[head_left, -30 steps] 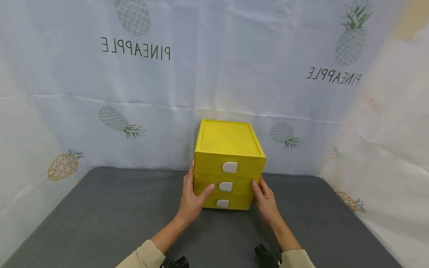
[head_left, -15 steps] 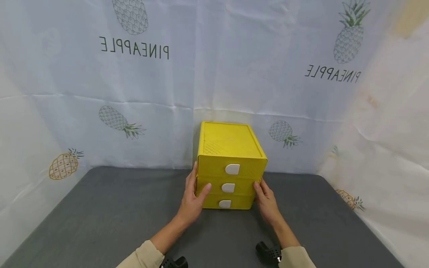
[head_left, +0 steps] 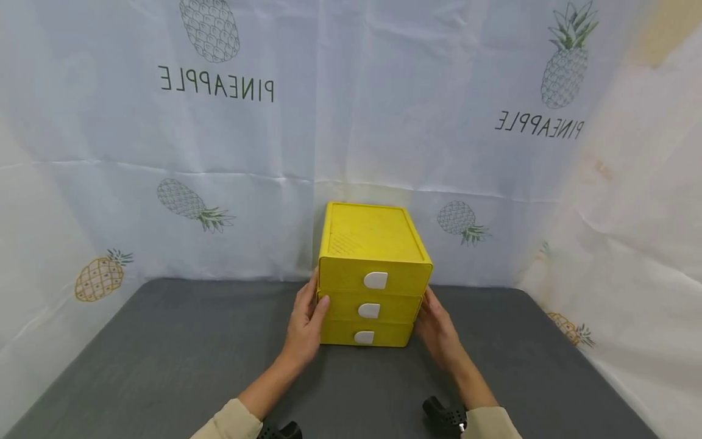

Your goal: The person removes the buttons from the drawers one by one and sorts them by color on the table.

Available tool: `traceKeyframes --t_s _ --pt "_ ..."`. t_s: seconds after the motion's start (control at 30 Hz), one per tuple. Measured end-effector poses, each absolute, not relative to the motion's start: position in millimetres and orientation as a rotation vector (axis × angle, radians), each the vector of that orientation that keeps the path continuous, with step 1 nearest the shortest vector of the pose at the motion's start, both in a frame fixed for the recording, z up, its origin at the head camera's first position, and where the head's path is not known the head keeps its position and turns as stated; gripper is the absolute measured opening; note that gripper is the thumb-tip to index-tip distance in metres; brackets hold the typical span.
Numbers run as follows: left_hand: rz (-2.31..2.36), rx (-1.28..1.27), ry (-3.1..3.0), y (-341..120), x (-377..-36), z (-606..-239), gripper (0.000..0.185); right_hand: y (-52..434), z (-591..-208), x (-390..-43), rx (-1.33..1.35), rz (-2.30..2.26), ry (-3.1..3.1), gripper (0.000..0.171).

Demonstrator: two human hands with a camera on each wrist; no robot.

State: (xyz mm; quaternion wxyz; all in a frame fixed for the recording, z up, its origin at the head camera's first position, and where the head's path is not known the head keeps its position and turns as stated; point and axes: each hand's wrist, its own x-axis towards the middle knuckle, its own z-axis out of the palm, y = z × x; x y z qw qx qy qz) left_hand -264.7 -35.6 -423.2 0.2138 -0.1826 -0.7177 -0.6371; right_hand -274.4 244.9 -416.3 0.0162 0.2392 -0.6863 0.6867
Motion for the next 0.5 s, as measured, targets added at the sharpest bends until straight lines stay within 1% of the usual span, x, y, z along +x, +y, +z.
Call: traceKeyframes --t_s 0.07,0.13,0.2,0.33,0.43,0.5 --pt "-1.711 -0.457 -1.946 -38.9 -262.1 -415.8 0.060 247.7 -406.0 -275.0 0.839 2.148 -2.078 0.057" --pt "-1.617 -0.412 -1.871 -41.4 -258.3 -406.1 0.056 247.4 -393.7 -276.4 0.840 2.126 -2.036 0.056" --pt "-1.527 -0.422 -1.755 -42.2 -253.6 -395.3 0.052 246.6 -382.1 -278.7 0.842 2.110 -2.002 0.056" --pt "-1.409 -0.640 -1.663 -36.4 -241.7 -377.0 0.039 246.9 -363.5 -286.2 0.857 2.085 -2.006 0.057" --pt "-1.466 -0.798 -1.787 -27.8 -233.3 -365.5 0.039 247.0 -353.7 -293.9 0.913 2.083 -2.005 0.058" --pt "-1.531 -0.807 -1.918 -22.2 -231.9 -358.5 0.042 246.3 -349.2 -299.9 0.956 2.068 -2.002 0.057"
